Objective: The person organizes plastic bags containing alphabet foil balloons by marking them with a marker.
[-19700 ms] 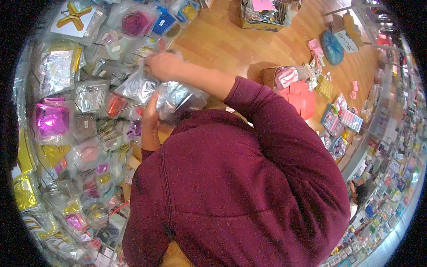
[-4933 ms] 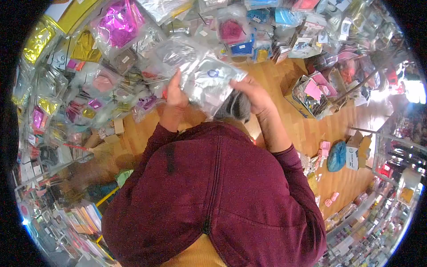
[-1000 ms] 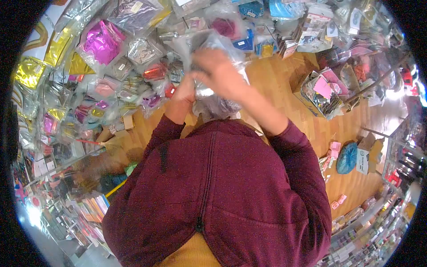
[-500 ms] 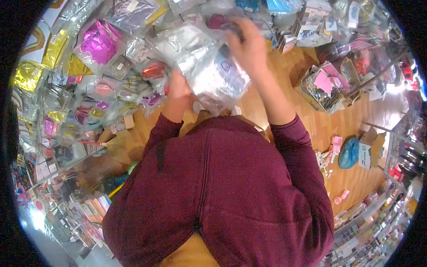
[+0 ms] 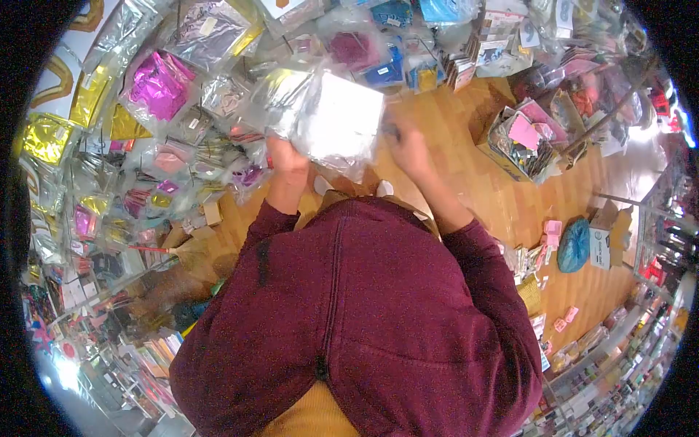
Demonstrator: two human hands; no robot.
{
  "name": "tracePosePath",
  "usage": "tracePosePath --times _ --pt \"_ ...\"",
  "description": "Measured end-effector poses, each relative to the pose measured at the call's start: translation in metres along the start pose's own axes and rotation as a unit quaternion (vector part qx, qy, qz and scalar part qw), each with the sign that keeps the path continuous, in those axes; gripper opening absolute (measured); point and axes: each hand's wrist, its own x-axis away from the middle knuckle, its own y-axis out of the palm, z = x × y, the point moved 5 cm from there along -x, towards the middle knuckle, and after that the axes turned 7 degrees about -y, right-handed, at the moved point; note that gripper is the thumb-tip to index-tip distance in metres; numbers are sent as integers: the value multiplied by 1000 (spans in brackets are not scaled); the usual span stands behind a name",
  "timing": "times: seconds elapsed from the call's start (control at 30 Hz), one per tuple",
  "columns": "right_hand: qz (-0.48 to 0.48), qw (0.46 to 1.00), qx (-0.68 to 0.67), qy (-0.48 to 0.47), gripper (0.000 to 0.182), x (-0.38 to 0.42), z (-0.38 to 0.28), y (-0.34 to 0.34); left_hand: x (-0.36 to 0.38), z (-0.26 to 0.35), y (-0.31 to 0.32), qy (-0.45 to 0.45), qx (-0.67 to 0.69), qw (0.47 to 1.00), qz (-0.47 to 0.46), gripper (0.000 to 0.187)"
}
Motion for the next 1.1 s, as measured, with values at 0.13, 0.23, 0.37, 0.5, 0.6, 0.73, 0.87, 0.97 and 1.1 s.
tracePosePath --times 0.13,0.23,0.37,0.5,0.6,0.73,0.87,0.97,1.1 --pt "59 885 -327 327 11 14 20 -8 4 9 4 -18 60 997 -37 31" --pt "70 829 -426 354 14 4 0 -16 4 5 2 0 24 1000 -6 33" --pt "-31 852 -413 320 12 -3 -15 -22 5 4 0 -26 38 999 13 35" --pt "5 787 -547 286 14 -26 -29 -47 3 0 -17 -41 -21 999 26 36" --pt "19 844 -515 149 20 -70 -65 -61 11 -14 -6 -81 -42 995 42 36" --pt "4 968 -251 -9 27 -105 -73 -38 11 -39 -2 -115 -44 992 38 39" --pt "-6 984 -162 -70 23 -106 -68 -18 19 -43 4 -131 -2 991 37 39" --pt "-13 968 -247 48 21 -108 -60 -26 18 -42 -8 -135 -3 990 28 38" --pt "29 975 -222 1 19 -133 -74 -49 22 -37 -5 -146 -73 985 61 37"
